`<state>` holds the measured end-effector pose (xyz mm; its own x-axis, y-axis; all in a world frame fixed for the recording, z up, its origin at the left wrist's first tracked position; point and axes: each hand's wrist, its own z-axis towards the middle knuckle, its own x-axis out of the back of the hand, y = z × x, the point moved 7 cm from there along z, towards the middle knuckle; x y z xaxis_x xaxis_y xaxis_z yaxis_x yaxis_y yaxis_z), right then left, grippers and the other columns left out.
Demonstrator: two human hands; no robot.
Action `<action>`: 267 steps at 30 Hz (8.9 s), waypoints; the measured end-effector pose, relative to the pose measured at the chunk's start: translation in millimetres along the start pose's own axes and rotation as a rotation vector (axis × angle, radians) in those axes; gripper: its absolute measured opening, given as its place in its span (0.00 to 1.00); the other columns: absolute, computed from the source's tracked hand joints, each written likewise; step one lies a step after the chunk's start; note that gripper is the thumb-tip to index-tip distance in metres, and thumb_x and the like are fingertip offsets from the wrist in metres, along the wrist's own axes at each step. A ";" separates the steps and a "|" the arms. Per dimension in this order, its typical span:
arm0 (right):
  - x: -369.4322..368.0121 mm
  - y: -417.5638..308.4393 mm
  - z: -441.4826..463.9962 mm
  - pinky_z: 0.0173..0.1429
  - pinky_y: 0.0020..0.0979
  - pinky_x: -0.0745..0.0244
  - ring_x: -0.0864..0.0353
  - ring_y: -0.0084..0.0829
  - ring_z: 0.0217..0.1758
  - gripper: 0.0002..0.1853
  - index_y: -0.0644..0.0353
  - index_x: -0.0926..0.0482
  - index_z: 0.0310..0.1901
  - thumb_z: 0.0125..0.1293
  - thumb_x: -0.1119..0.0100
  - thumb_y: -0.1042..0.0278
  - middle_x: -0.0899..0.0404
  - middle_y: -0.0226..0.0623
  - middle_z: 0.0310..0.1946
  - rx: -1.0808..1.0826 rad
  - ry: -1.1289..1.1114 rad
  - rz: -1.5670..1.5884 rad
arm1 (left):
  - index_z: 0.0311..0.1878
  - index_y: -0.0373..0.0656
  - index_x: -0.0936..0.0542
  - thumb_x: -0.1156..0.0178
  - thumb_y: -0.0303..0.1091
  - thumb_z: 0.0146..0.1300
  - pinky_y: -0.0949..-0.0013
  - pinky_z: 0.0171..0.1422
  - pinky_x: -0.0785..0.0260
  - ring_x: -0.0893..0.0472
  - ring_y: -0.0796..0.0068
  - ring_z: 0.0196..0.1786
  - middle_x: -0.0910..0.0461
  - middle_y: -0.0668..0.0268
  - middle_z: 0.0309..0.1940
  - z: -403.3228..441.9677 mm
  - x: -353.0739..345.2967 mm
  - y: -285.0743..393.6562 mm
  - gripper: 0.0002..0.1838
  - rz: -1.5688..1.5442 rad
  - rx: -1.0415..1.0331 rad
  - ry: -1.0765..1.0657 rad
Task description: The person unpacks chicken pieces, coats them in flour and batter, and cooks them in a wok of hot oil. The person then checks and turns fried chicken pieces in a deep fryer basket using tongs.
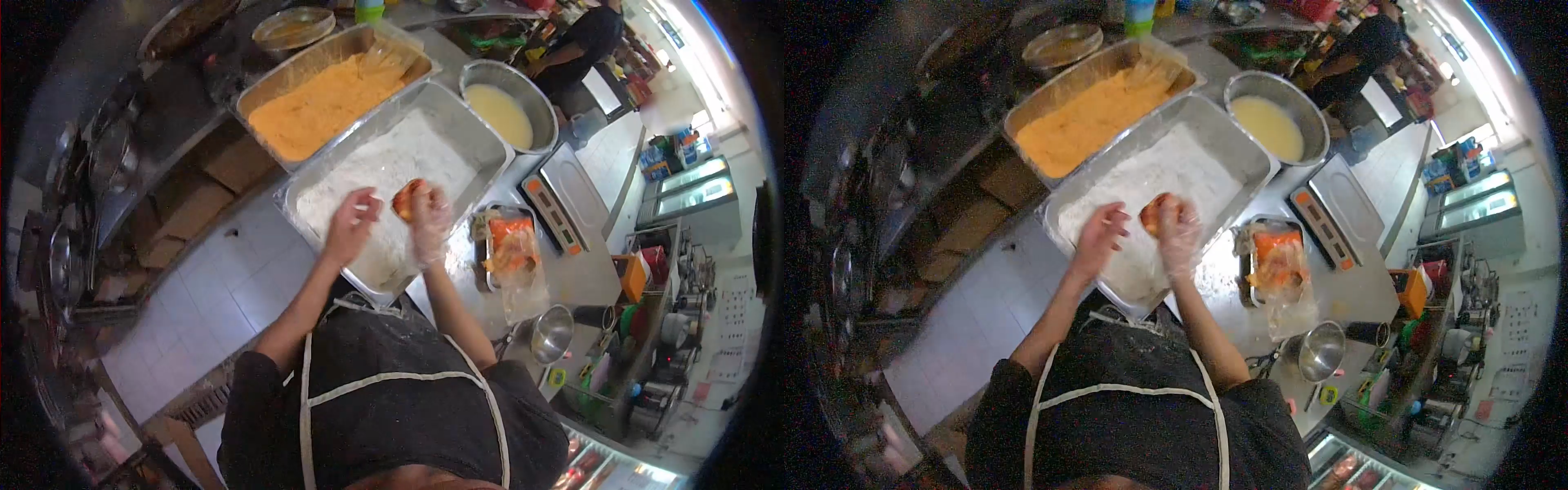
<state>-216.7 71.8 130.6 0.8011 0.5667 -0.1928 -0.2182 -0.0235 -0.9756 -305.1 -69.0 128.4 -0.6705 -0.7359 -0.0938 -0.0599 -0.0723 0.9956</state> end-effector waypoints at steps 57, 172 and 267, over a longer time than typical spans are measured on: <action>453.9 166.3 40.9 0.20 0.32 0.30 0.26 0.29 0.20 0.13 0.50 0.23 0.43 0.62 0.56 0.62 0.21 0.36 0.28 0.063 0.104 -1.357 | 0.39 0.41 0.29 0.50 0.34 0.65 0.75 0.38 0.29 0.23 0.76 0.33 0.25 0.66 0.33 25.6 4.2 -25.6 0.07 -0.174 0.181 -0.010; 357.9 87.7 -11.9 0.35 0.38 0.26 0.21 0.36 0.30 0.22 0.59 0.23 0.38 0.44 0.37 0.52 0.23 0.46 0.25 -0.194 0.453 -1.301 | 0.34 0.41 0.27 0.44 0.33 0.61 0.78 0.27 0.34 0.28 0.83 0.23 0.27 0.70 0.21 -12.0 -56.4 -80.9 0.06 -0.169 0.286 -0.240; 67.1 -46.5 -30.8 0.31 0.20 0.32 0.28 0.19 0.27 0.17 0.66 0.23 0.41 0.58 0.40 0.61 0.22 0.33 0.28 -0.274 -0.224 -0.466 | 0.53 0.39 0.31 0.43 0.48 0.59 0.70 0.43 0.30 0.24 0.76 0.41 0.25 0.62 0.41 -13.9 -89.2 -29.9 0.25 -0.116 0.165 -0.226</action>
<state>-135.6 85.6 159.8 0.6343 0.7279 0.2604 0.3049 0.0740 -0.9495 -233.2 -10.5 107.0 -0.7985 -0.5595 -0.2219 -0.2528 -0.0229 0.9673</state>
